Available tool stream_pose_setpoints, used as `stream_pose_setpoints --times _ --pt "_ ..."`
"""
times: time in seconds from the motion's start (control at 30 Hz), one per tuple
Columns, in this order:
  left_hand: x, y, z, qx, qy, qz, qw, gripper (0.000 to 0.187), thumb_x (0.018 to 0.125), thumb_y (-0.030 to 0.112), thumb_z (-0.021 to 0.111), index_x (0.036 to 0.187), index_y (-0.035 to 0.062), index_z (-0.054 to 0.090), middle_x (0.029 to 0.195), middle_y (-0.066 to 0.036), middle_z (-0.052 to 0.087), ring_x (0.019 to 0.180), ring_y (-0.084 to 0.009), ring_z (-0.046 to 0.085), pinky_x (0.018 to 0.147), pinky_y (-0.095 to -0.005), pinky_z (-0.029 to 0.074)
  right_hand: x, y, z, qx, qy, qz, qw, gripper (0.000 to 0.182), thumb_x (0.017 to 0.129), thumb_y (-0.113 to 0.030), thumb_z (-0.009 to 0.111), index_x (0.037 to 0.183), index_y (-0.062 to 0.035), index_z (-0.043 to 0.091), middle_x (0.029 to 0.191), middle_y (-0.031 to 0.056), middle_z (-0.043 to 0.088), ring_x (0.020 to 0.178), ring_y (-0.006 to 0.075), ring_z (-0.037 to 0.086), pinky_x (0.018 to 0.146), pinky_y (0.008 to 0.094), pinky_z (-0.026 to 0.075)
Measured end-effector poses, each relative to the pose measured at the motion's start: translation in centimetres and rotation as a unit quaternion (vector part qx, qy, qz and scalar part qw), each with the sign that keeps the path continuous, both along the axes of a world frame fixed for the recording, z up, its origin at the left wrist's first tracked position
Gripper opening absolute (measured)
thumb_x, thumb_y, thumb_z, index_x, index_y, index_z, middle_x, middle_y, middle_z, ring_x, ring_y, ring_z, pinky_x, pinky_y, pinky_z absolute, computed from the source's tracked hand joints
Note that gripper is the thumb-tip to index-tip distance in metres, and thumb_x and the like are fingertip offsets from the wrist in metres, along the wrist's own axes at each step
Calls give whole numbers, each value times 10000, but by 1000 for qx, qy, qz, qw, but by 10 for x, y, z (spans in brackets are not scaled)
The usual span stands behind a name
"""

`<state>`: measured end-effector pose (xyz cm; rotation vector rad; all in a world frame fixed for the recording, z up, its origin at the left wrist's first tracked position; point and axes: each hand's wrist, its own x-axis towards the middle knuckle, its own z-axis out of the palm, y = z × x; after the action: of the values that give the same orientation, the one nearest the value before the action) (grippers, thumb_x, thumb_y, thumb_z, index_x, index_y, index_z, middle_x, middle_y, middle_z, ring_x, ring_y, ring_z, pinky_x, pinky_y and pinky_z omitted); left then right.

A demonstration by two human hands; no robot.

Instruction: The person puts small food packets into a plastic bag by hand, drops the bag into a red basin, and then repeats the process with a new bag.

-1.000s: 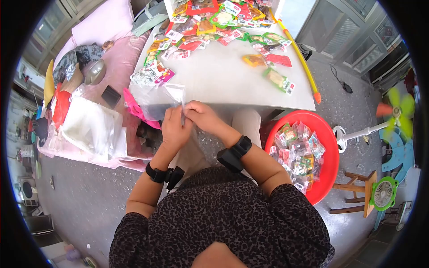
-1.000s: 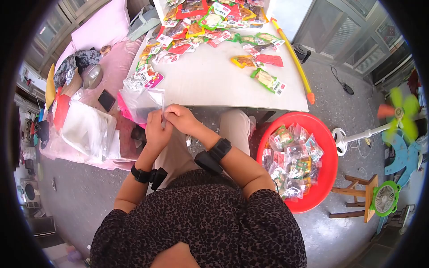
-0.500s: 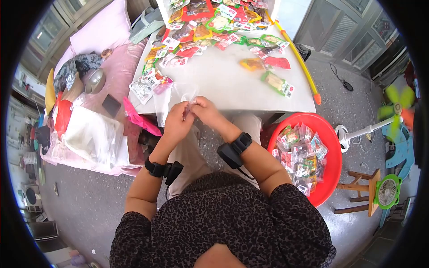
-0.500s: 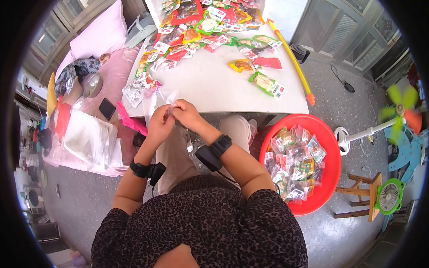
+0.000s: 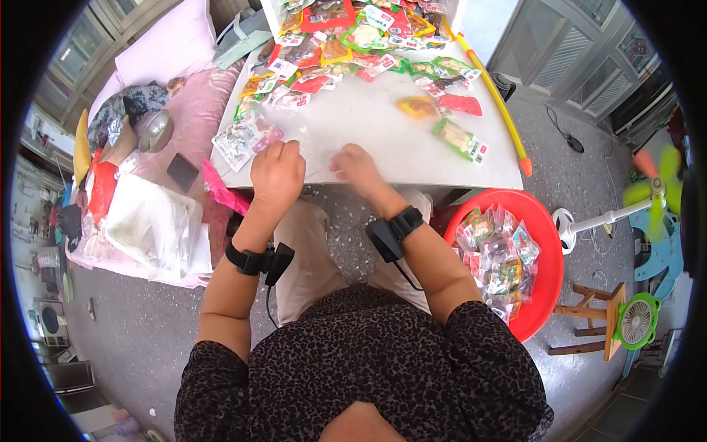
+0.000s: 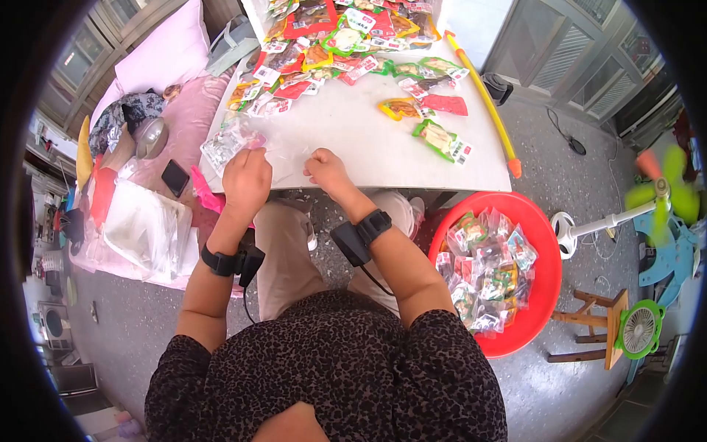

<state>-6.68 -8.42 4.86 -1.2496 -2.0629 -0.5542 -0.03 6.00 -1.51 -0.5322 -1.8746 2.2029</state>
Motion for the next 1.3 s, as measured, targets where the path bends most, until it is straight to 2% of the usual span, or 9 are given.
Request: stream_pose_setpoints --times 0.1,0.2,0.3,0.47,0.63,0.83,1.03,1.17,1.3 --pt "-7 19 -7 -61 22 4 998 86 612 93 535 670 58 481 617 -83 468 571 -251 499 489 -357 398 -14 4 -14 60 27 -33 997 119 720 -131 489 684 -18 504 653 65 542 635 150 537 540 260 422" --pt "-20 37 -44 -114 -52 4 992 66 633 92 519 670 54 480 638 -101 492 592 -273 518 512 -384 418 -25 20 -29 259 15 -53 964 141 709 -127 478 677 5 515 638 126 546 638 240 546 563 311 423" --pt "-23 53 -82 -107 -125 14 986 56 644 94 504 664 54 469 639 -108 502 578 -292 518 508 -391 419 -24 46 -41 340 39 -44 939 163 695 -131 487 766 12 518 756 185 547 716 317 531 642 352 420" --pt "-22 63 -112 -33 -154 -6 987 57 642 101 491 645 49 468 623 -118 504 577 -296 511 527 -396 417 -15 114 -41 582 63 -209 783 296 667 -125 507 943 -22 477 945 152 510 923 304 472 757 413 382" --pt "-24 63 -115 16 -160 -26 987 57 646 102 487 639 49 467 618 -116 500 587 -300 501 540 -403 407 -15 178 -36 692 -120 -214 680 334 700 -116 470 1031 -87 442 1070 118 453 1046 282 402 781 487 344" --pt "-24 61 -110 -6 -184 -25 983 60 657 104 485 675 47 479 639 -121 501 613 -304 500 563 -407 404 -25 190 -45 718 -182 -152 654 332 707 -147 485 1033 -95 452 1087 128 455 1052 307 397 814 492 336" --pt "-24 61 -113 -13 -199 -19 980 85 676 108 480 732 46 493 673 -129 505 647 -315 497 586 -410 401 -30 173 -54 662 -81 -43 744 437 615 -217 595 1008 -74 466 1011 130 501 952 302 465 783 395 404" --pt "-22 60 -111 -4 -201 -18 979 72 675 110 480 708 46 482 660 -126 497 638 -313 492 579 -410 397 -19 130 -35 662 -23 34 748 461 597 -207 583 1024 -82 464 1021 122 485 962 289 458 792 381 397" --pt "-23 60 -112 -3 -199 -20 980 73 674 112 478 703 45 478 653 -124 494 634 -311 491 576 -408 396 -13 125 -20 651 -91 53 751 501 606 -246 580 1067 -100 450 1062 129 466 1034 275 412 822 410 360"
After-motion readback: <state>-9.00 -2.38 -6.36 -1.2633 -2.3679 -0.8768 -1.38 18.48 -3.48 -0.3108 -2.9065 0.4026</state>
